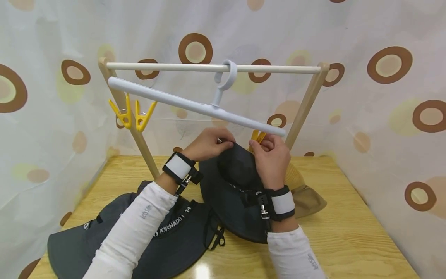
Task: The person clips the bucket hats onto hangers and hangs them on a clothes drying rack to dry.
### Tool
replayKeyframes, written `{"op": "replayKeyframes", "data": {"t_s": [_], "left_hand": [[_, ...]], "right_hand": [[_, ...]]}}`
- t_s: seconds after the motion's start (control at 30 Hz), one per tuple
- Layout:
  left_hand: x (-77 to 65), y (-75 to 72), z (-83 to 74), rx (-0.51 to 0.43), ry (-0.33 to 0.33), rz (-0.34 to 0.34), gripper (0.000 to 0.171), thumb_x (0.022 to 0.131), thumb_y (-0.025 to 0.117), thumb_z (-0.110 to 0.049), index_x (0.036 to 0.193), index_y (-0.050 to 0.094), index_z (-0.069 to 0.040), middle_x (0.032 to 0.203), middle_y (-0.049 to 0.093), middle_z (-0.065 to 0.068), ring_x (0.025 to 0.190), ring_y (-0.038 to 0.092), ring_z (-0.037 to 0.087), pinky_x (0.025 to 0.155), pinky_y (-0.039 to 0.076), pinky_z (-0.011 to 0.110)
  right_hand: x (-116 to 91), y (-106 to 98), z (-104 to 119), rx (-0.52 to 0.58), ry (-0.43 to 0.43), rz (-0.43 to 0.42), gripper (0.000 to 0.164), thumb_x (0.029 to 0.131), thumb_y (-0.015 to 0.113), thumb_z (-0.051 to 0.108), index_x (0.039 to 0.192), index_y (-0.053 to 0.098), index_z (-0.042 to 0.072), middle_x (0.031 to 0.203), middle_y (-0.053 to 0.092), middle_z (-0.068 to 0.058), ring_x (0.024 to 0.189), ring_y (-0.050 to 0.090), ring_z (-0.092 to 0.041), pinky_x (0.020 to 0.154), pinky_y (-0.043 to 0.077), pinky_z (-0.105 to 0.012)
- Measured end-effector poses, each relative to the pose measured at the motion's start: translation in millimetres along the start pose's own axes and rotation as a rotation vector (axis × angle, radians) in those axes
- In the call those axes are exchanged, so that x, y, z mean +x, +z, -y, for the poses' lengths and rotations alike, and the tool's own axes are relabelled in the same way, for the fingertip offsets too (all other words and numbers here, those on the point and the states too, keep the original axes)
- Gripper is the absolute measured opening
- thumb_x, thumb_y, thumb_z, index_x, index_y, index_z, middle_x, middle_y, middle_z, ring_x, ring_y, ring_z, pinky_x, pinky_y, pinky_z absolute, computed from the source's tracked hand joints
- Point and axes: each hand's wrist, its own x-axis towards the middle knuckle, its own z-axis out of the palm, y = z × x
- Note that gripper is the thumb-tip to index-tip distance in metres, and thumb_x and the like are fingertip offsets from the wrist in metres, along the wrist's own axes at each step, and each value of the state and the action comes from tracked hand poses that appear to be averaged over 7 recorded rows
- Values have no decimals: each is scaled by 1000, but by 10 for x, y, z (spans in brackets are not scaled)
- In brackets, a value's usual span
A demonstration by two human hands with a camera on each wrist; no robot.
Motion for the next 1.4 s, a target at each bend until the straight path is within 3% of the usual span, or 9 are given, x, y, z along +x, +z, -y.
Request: {"op": "replayKeyframes", "data": {"t_s": [0.1,0.3,0.4,0.77,1.07,1.4], "left_hand": [[34,40,-17,5,-9,12,17,97,63,-15,109,75,-10,108,72,6,98,66,18,89,51,28],[93,86,-34,16,-19,20,19,97,63,-16,110,75,-10,110,72,6,99,67,18,88,52,28],[118,95,-58,18,-28,19,19,97,62,-16,110,75,-10,110,72,6,99,67,18,89,52,29],[212,175,-147,-2,-11,-6,19,97,62,-17,109,75,-10,107,73,6,96,67,17,84,50,25],[238,239,-161,18,7,34,20,97,61,-16,111,75,-11,109,72,4,97,64,16,87,49,25],[170,280,-185,-38,-3,26,18,97,61,-15,109,74,-10,108,71,6,95,66,17,82,49,23]], "right_hand": [[15,9,14,-16,-17,-14,31,86,75,10,111,66,-5,76,61,17,69,57,5,63,47,-11],[36,37,24,-67,-59,-43,32,87,74,9,114,65,-6,93,71,-16,68,55,7,64,45,-10],[45,45,19,-94,-89,-70,32,87,74,8,114,64,-7,99,72,-24,67,52,11,65,43,-8],[78,10,8,-186,-136,-100,33,91,70,11,117,61,-6,105,75,-22,71,50,15,70,41,-11],[59,61,27,-142,-156,-80,28,93,68,8,116,64,-7,106,74,-22,73,51,20,68,40,-8],[24,62,-21,-102,-147,-71,30,94,67,9,119,65,-6,107,75,-21,80,57,21,73,45,-7]]}}
